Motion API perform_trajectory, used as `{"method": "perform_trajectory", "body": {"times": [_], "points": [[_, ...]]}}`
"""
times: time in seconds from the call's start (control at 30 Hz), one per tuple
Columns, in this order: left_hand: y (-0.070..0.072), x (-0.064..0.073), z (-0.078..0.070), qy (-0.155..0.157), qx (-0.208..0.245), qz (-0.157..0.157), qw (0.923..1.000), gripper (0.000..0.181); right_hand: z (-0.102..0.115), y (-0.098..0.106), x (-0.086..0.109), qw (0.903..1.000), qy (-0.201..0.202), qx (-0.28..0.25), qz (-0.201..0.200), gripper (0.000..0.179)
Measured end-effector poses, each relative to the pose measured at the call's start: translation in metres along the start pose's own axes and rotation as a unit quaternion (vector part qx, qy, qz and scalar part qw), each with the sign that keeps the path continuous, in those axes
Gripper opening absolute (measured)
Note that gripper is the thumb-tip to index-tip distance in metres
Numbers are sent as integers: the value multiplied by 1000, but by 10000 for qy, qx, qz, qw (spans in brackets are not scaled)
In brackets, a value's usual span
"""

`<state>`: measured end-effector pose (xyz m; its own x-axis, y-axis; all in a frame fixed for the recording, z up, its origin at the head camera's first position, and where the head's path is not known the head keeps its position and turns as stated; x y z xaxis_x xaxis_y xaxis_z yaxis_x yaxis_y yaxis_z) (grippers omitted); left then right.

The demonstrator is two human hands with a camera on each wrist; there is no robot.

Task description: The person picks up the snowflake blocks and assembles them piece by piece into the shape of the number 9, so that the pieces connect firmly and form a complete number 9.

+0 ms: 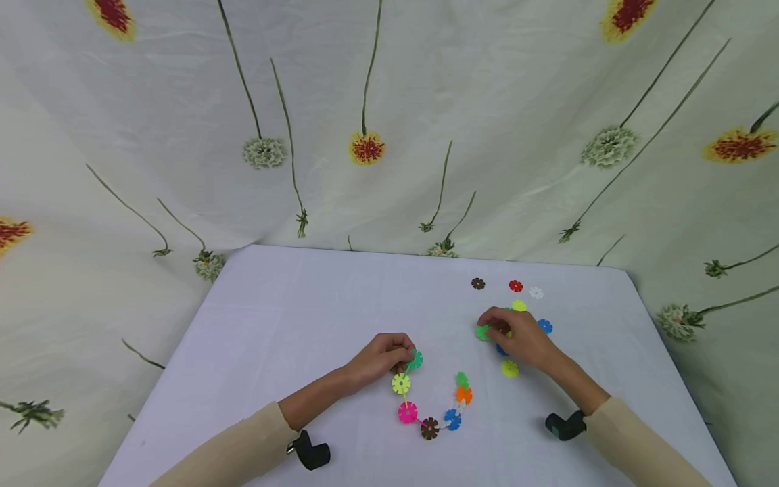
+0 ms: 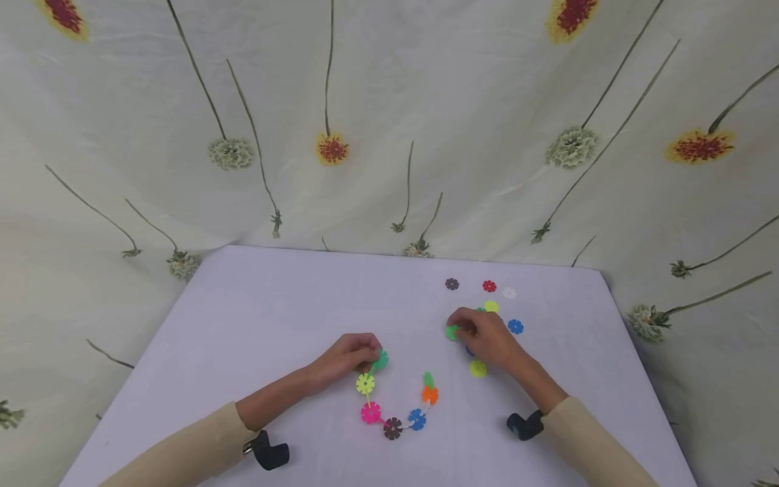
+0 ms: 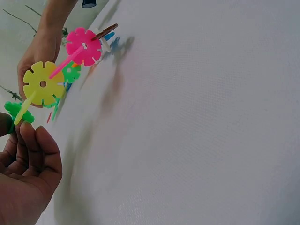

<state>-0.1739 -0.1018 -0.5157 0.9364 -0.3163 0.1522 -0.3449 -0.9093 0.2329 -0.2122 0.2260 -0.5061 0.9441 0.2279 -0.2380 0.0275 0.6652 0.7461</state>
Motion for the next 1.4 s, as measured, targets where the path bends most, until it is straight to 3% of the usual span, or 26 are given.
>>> {"method": "perform_trajectory", "body": {"times": [0.37,0.8,1.4], "points": [[1,1,0,3,-63,-120,9999,21,27,-12,3,9968,70,-797,-49,19],[-3,-1,1,-20,-93,-134,9999,20,57,-33,8,9862,13,-1618,349,16],[-1,0,0,37,49,-147,9999,20,77,-51,11,9785,436,-2002,246,13]]}}
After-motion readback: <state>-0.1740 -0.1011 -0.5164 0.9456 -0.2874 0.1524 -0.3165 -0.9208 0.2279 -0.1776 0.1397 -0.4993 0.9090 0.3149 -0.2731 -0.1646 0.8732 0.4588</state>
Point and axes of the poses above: each hand's wrist, its own x-axis away from the middle knuckle, its own y-axis out of the back of the hand, z = x × y, the point moved 1 cm from there along -x, towards the middle knuckle, and after that the axes turned 14 degrees about -z, right-handed, at the moved point
